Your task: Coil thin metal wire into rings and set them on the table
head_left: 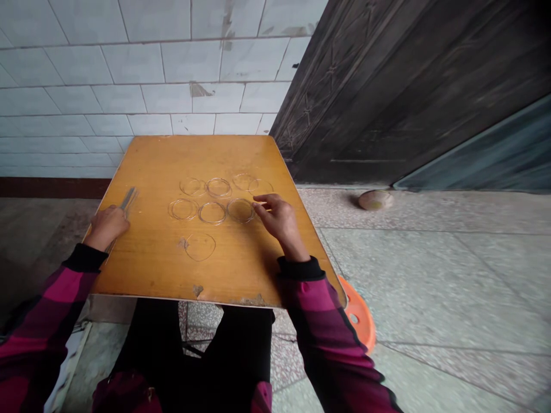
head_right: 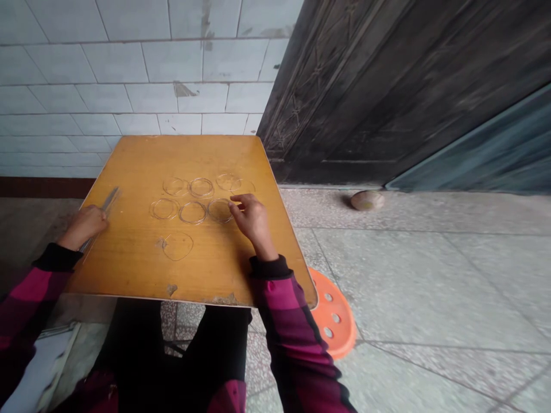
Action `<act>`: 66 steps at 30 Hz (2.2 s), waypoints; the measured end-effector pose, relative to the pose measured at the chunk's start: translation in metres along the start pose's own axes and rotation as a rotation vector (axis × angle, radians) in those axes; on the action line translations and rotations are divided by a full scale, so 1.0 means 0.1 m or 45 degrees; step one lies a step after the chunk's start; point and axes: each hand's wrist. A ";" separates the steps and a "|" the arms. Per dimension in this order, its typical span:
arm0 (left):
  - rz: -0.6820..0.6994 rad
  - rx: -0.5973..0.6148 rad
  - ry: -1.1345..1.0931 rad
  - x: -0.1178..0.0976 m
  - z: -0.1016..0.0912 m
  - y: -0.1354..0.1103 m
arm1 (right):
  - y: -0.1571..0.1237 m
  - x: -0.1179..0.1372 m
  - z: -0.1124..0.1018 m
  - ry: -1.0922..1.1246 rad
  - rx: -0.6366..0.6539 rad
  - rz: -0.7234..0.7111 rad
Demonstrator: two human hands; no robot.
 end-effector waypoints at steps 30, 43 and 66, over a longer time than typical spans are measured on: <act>0.579 0.995 -2.503 -1.62 0.20 -0.61 | -0.41 0.61 0.34 0.439 0.135 -0.894; 0.327 1.074 -3.008 -1.32 0.11 -0.35 | -0.52 0.87 0.18 0.872 0.360 -0.787; 0.807 1.447 -2.621 -1.38 0.32 -0.63 | -0.26 0.88 0.30 2.219 0.807 0.312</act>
Point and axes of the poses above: each hand's wrist, its own y-axis towards the middle knuckle, its own z-axis out of the palm, x = y × z, and after that the axes turned 5 degrees about -z, right-handed
